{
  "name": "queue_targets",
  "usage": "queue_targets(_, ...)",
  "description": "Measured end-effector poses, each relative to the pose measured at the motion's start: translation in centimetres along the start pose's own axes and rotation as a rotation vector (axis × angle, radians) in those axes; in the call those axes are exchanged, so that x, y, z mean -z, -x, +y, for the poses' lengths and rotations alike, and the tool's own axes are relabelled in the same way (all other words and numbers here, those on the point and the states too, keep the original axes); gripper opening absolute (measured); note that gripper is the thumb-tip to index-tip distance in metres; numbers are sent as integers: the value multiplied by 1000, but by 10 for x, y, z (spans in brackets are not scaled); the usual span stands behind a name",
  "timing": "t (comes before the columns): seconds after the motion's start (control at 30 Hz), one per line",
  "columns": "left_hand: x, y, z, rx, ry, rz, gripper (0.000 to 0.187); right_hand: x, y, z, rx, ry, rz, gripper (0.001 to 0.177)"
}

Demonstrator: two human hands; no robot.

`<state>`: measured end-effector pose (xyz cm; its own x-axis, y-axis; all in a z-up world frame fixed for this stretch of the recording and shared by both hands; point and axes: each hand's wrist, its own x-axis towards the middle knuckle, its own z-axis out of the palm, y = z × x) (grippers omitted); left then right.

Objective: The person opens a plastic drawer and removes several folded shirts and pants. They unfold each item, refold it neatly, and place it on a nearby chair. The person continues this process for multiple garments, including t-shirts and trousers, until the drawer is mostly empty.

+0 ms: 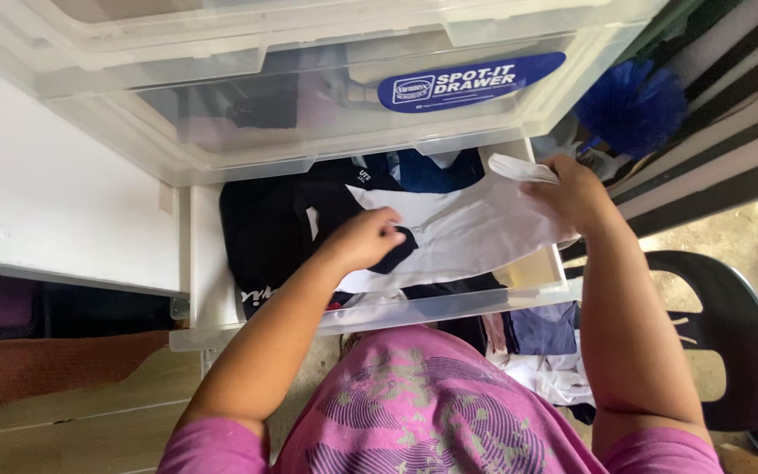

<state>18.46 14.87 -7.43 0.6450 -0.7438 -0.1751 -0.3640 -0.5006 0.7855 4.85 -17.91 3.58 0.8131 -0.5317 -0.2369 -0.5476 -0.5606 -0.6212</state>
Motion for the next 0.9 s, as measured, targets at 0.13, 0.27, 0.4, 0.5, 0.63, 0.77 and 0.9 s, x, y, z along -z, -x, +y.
queue_targets(0.13, -30, -37, 6, 247, 431, -373, 45, -7, 12, -14, -4, -118, -9, 47)
queue_targets(0.27, -23, -51, 9, 374, 901, -403, 70, -31, 19, -38, -6, -199, -9, 49)
queue_targets(0.4, -17, -53, 7, 478, 1195, -381, 93, -91, 23, -58, 122, -59, -138, 60)
queue_targets(0.5, -25, -56, -3, 470, 948, -188, 87, -120, 21, -53, 249, -26, -319, 58)
queue_targets(0.63, -43, -49, -24, 368, 312, 9, 100, -118, -4, -29, 146, -171, -296, 47)
queue_targets(0.77, -55, -46, -14, 345, 362, 32, 87, -109, -25, -7, -70, 89, -301, 45)
queue_targets(0.9, -70, -69, 36, 302, 723, -19, 75, -97, -29, 8, -38, 28, -144, 36)
